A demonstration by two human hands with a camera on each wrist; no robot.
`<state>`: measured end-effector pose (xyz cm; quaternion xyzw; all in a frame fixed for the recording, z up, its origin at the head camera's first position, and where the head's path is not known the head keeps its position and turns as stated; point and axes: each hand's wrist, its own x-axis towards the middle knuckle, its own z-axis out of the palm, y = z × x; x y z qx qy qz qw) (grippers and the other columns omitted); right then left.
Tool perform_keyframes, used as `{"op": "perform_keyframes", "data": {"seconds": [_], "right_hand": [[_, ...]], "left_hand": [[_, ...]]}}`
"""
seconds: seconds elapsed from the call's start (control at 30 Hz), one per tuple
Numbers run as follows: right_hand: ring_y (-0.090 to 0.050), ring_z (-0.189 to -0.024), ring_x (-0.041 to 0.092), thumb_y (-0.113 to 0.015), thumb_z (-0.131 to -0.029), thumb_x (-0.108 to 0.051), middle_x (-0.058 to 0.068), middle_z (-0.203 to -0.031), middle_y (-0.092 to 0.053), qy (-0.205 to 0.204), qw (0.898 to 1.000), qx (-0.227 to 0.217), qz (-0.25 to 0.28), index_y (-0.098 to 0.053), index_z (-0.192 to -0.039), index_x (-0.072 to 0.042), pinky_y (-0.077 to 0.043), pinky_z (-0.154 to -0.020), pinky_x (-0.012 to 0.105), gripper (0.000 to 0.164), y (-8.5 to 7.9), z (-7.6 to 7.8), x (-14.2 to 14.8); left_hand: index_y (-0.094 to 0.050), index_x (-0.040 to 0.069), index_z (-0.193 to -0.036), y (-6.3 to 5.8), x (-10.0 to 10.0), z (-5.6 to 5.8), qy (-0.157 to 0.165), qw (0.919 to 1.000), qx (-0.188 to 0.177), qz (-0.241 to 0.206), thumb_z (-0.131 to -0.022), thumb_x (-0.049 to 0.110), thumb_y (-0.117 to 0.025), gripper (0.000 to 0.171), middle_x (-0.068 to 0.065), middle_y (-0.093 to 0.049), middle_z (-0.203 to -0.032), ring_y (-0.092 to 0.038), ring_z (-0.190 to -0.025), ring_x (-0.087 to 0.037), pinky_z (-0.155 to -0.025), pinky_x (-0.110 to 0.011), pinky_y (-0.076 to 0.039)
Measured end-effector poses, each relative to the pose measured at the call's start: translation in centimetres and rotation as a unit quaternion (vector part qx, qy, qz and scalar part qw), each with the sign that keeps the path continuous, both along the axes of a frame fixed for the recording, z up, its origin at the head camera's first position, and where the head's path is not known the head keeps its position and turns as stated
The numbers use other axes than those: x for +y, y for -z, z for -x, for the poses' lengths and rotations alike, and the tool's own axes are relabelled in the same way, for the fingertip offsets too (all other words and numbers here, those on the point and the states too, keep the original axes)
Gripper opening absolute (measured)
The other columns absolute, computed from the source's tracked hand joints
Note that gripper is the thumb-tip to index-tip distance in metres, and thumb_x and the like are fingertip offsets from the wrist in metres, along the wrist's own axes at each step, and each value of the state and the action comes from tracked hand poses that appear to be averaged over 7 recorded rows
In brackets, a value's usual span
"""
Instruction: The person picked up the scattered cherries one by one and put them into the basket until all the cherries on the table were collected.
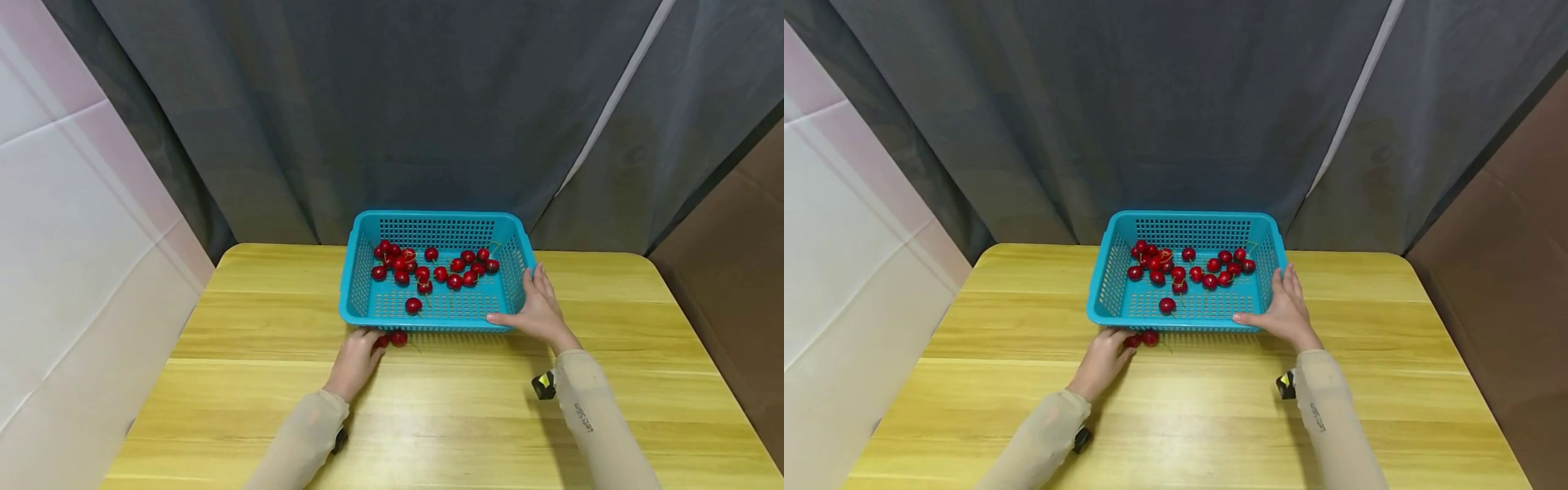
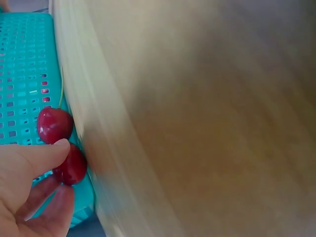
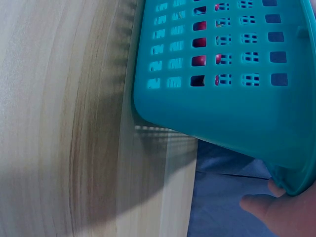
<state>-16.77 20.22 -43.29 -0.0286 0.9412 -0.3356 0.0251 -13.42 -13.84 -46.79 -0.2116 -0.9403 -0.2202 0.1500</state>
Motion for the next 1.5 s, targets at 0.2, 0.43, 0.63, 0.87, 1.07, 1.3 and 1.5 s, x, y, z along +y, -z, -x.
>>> {"op": "perform_keyframes", "data": {"seconds": [0.2, 0.43, 0.63, 0.87, 1.07, 1.3, 1.5], "right_hand": [[0.009, -0.136, 0.038, -0.071, -0.062, -0.062, 0.016, -0.149, 0.017, -0.001, 1.000, -0.002, 0.002, -0.004, -0.143, 0.005, -0.007, -0.106, 0.060, 0.125, -0.1, 0.0, -0.1], [0.011, -0.136, 0.037, -0.071, -0.062, -0.062, 0.015, -0.149, 0.019, -0.002, 1.000, -0.005, 0.008, -0.003, -0.143, 0.005, -0.007, -0.106, 0.060, 0.125, -0.1, -0.1, -0.1], [0.012, -0.136, 0.037, -0.072, -0.062, -0.061, 0.015, -0.148, 0.019, -0.001, 1.000, -0.002, 0.011, -0.003, -0.143, 0.005, -0.006, -0.106, 0.060, 0.125, 0.0, -0.1, 0.2], [0.010, -0.136, 0.038, -0.071, -0.062, -0.061, 0.016, -0.149, 0.018, -0.001, 1.000, -0.002, 0.007, -0.003, -0.143, 0.005, -0.007, -0.106, 0.060, 0.125, -0.1, -0.1, 0.1], [0.012, -0.136, 0.038, -0.071, -0.063, -0.061, 0.016, -0.148, 0.019, -0.003, 1.000, -0.006, 0.006, -0.002, -0.143, 0.005, -0.006, -0.106, 0.060, 0.124, -0.3, -0.2, 0.0], [0.011, -0.136, 0.038, -0.071, -0.063, -0.061, 0.017, -0.148, 0.018, -0.002, 1.000, -0.007, 0.006, -0.002, -0.143, 0.005, -0.006, -0.106, 0.060, 0.125, -0.5, -0.2, 0.0], [0.010, -0.136, 0.039, -0.071, -0.063, -0.061, 0.017, -0.149, 0.018, -0.002, 1.000, -0.002, 0.005, -0.003, -0.142, 0.006, -0.006, -0.106, 0.060, 0.124, -0.4, -0.2, -0.1]], "left_hand": [[-0.066, 0.002, -0.090, 0.1, -0.1, -0.1, 0.000, 0.9999, 0.015, 0.007, -0.071, 0.003, -0.074, 0.020, -0.012, -0.064, -0.090, -0.060, -0.085, -0.027, -0.073, -0.038, -0.051], [-0.065, 0.002, -0.089, -0.1, -0.4, -0.7, 0.009, 0.9997, 0.020, 0.010, -0.070, 0.002, -0.075, 0.021, -0.011, -0.062, -0.088, -0.060, -0.082, -0.025, -0.070, -0.035, -0.052], [-0.065, 0.002, -0.088, -0.9, -0.7, -1.6, 0.010, 0.9999, 0.013, 0.006, -0.071, 0.003, -0.075, 0.020, -0.010, -0.060, -0.087, -0.060, -0.080, -0.022, -0.069, -0.031, -0.053], [-0.065, 0.002, -0.089, -2.0, -0.9, -2.9, 0.007, 1.0000, -0.004, 0.004, -0.071, 0.002, -0.074, 0.021, -0.009, -0.060, -0.087, -0.060, -0.080, -0.020, -0.070, -0.029, -0.053], [-0.066, 0.003, -0.088, -3.0, -1.0, -4.0, 0.019, 0.9998, -0.002, 0.000, -0.070, 0.002, -0.075, 0.019, -0.006, -0.060, -0.084, -0.060, -0.078, -0.018, -0.068, -0.026, -0.053], [-0.066, 0.004, -0.088, -4.3, -0.9, -4.9, 0.027, 0.9996, 0.002, -0.007, -0.070, 0.004, -0.075, 0.020, -0.005, -0.062, -0.088, -0.060, -0.082, -0.018, -0.072, -0.027, -0.052], [-0.066, 0.007, -0.089, -5.5, -0.7, -5.3, 0.043, 0.9987, 0.018, -0.022, -0.068, 0.003, -0.077, 0.023, -0.003, -0.062, -0.088, -0.061, -0.082, -0.016, -0.072, -0.026, -0.052]]}}
